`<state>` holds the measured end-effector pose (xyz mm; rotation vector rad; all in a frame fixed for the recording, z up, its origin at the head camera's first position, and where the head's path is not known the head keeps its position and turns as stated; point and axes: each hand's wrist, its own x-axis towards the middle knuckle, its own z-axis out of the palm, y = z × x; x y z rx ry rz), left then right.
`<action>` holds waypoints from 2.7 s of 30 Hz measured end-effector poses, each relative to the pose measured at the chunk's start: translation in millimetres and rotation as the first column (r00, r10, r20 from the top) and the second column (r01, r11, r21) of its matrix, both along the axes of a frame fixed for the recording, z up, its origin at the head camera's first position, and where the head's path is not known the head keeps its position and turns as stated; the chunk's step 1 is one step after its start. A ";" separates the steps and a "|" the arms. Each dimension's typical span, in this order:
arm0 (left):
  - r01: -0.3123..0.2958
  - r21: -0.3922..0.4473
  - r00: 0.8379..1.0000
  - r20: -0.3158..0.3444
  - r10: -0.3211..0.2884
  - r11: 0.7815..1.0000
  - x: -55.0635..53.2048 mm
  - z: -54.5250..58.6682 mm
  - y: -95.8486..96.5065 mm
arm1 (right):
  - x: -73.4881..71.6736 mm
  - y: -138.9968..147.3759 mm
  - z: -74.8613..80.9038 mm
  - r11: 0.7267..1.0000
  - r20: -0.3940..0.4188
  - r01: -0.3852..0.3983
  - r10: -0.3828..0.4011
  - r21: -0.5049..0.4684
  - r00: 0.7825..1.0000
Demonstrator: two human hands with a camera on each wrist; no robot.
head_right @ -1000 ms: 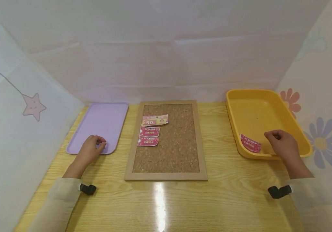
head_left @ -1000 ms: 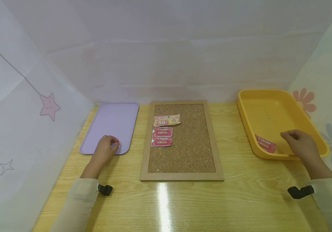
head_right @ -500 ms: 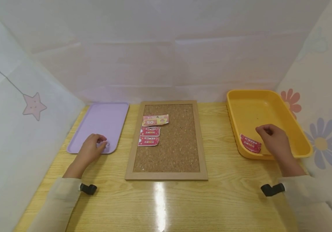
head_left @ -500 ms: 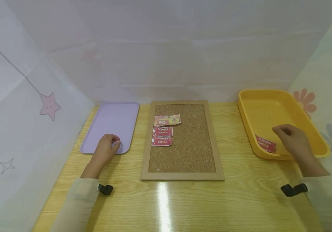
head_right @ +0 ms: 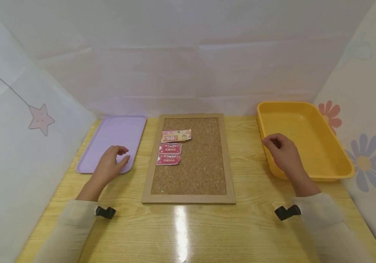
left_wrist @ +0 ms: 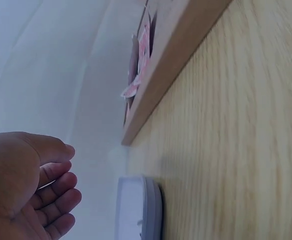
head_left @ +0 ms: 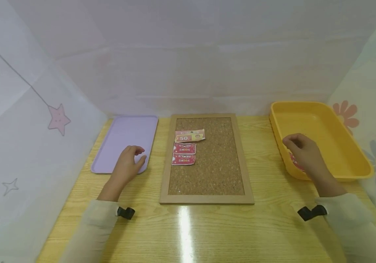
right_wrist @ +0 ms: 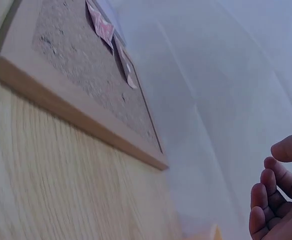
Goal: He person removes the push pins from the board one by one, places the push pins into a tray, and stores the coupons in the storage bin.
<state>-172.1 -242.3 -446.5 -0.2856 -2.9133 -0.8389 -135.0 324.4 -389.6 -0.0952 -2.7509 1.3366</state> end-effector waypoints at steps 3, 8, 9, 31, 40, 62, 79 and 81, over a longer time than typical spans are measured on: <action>0.021 0.011 1.000 -0.007 -0.021 1.000 2.0 3.9 9.0 | -3.8 -15.9 -2.5 0.999 -0.013 -0.045 0.045 -0.003 0.999; 0.058 0.028 0.998 -0.013 -0.058 0.998 5.2 10.1 26.5 | -9.8 -37.8 -11.5 0.992 -0.018 -0.122 0.122 -0.022 0.992; 0.061 0.028 0.998 -0.012 -0.061 0.998 5.7 11.4 29.5 | -11.1 -42.0 -13.0 0.990 -0.017 -0.137 0.136 -0.029 0.991; 0.106 0.075 0.993 0.048 -0.109 0.992 6.3 4.7 73.7 | -25.9 -121.3 -41.5 0.949 -0.069 -0.272 0.265 -0.160 0.962; 0.126 0.106 0.990 0.044 -0.131 0.986 1.0 0.5 87.8 | -26.9 -148.4 -45.1 0.935 -0.073 -0.298 0.289 -0.192 0.955; 0.146 0.079 0.986 0.067 -0.151 0.986 -10.0 -9.5 114.6 | -41.7 -195.3 -65.6 0.922 -0.045 -0.317 0.315 -0.221 0.948; 0.181 -0.001 0.978 0.109 -0.180 0.983 -16.8 -11.7 122.6 | -52.1 -221.1 -83.3 0.929 0.015 -0.232 0.247 -0.289 0.969; 0.182 -0.011 0.977 0.116 -0.180 0.983 -17.6 -12.3 122.8 | -53.3 -223.1 -85.1 0.930 0.009 -0.233 0.245 -0.285 0.969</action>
